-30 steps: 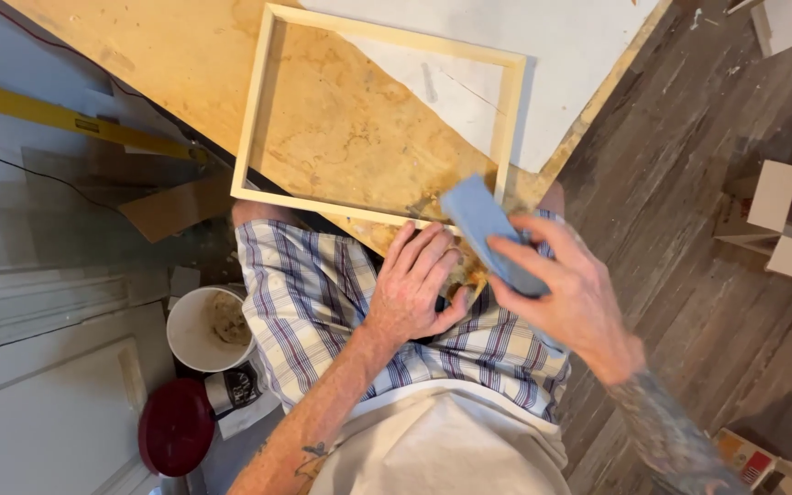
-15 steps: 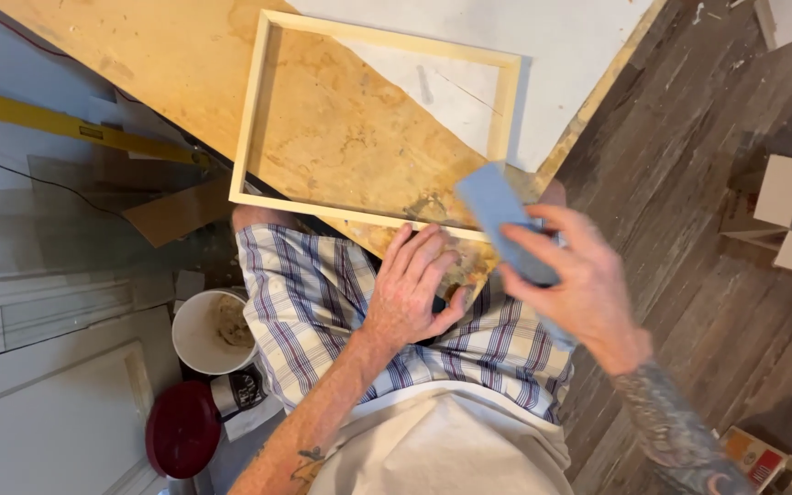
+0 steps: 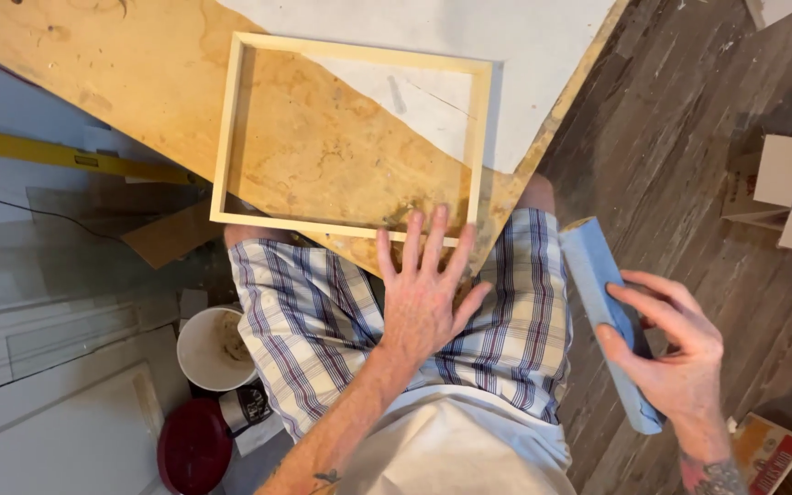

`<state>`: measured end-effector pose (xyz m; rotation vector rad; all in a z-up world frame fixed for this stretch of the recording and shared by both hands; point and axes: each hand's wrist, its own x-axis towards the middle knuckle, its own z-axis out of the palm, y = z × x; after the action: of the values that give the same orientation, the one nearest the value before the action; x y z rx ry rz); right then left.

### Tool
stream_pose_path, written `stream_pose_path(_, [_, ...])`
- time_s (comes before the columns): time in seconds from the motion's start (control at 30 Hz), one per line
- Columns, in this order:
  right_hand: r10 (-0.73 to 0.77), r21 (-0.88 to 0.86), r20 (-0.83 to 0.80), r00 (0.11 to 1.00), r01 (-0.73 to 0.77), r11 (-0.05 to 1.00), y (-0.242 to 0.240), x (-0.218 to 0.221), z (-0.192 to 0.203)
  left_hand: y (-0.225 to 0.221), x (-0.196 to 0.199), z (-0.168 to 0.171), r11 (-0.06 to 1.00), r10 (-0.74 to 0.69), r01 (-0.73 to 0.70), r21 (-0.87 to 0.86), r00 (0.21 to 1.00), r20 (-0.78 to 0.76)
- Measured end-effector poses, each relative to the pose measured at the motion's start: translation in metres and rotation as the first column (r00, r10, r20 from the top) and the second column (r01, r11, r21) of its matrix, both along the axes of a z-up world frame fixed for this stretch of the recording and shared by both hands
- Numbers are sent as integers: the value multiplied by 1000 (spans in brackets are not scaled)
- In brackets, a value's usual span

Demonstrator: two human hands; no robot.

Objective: Sanding the edges and surfaces of a small wooden frame using a manual sanding block on a workbench.

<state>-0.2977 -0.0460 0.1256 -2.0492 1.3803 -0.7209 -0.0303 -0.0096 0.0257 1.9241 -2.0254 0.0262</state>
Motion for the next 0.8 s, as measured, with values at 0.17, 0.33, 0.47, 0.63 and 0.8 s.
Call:
stream_pose_path(0.17, [-5,10,32,999,5,1000,7,-5,-5,11,2,-3,866,-471,446,-226,879,-69])
stream_pose_path(0.33, [-18,-2,43,999,18,1000,7,-6,-6,-27,3,45,987,21,-58,-150,971,-240])
stream_pose_path(0.47, [4,-17,65,998,-3,1000,8,-1,0,-82,-14,49,975,205,-213,-59,971,-119])
stream_pose_path(0.63, [-34,-93,126,991,46,995,2,-6,10,-54,-4,80,999,31,-41,-35,969,-245])
stream_pose_path(0.8, [-80,-106,171,982,99,989,-2,-11,-4,-12,53,62,994,-33,33,-102,999,-7])
